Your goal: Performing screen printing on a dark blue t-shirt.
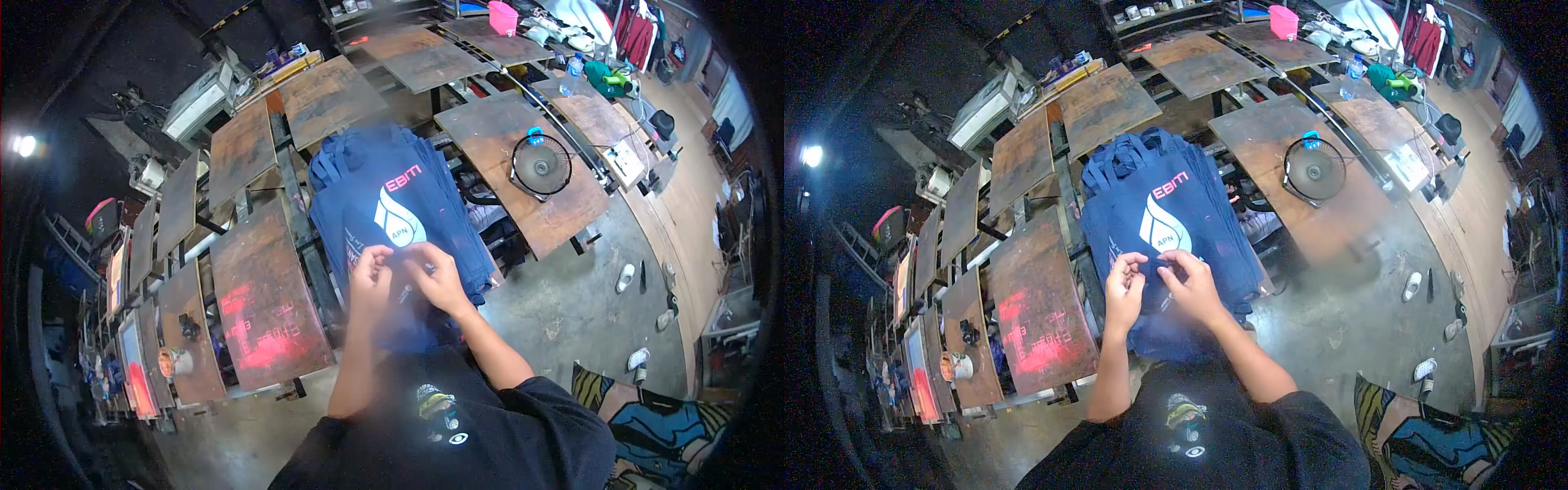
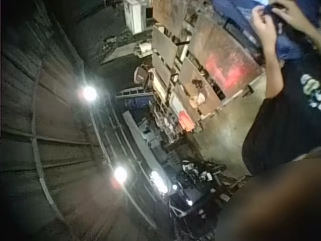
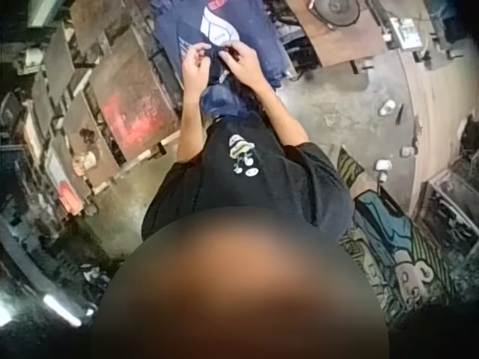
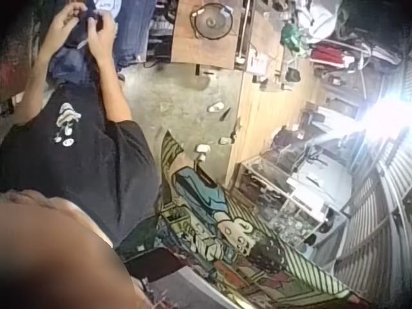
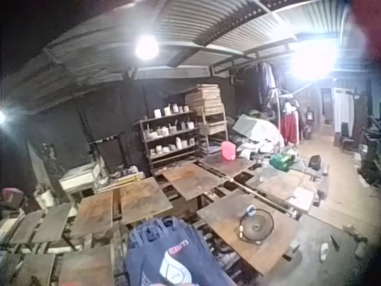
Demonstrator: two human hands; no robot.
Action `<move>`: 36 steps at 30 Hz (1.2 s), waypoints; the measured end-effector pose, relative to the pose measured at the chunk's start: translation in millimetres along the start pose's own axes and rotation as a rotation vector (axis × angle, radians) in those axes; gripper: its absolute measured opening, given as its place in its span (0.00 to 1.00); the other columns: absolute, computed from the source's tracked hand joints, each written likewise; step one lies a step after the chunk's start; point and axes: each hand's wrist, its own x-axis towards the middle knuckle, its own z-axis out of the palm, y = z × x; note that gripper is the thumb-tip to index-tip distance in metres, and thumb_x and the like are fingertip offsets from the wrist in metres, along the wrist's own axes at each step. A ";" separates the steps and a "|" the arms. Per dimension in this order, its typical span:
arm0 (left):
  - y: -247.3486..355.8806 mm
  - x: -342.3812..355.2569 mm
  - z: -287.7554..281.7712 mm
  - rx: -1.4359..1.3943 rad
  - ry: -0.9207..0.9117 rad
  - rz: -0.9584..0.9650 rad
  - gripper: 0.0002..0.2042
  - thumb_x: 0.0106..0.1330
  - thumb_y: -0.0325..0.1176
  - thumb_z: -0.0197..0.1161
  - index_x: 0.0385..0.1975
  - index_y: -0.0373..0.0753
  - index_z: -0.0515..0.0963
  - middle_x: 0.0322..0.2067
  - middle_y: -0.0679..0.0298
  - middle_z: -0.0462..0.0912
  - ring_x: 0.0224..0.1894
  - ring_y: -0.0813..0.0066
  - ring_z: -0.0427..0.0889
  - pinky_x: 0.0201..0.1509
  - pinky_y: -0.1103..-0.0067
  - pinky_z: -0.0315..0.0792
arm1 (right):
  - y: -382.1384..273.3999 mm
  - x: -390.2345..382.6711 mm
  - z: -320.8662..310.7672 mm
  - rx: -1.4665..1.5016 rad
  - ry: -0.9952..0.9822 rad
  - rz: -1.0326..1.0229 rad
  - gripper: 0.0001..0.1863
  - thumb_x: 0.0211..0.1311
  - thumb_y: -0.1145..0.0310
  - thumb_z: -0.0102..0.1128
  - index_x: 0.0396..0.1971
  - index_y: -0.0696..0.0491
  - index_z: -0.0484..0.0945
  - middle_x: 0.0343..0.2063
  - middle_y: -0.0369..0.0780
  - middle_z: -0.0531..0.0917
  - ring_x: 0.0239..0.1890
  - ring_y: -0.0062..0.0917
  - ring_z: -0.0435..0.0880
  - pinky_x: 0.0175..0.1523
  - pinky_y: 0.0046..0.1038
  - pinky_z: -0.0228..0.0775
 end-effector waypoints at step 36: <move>-26.6 34.0 22.3 -0.473 -0.001 -0.223 0.06 0.72 0.31 0.59 0.43 0.36 0.76 0.37 0.71 0.77 0.40 0.85 0.74 0.47 0.85 0.68 | 50.9 29.5 -3.9 0.856 -0.181 0.333 0.09 0.69 0.69 0.58 0.44 0.57 0.79 0.36 0.32 0.82 0.37 0.14 0.79 0.43 0.18 0.71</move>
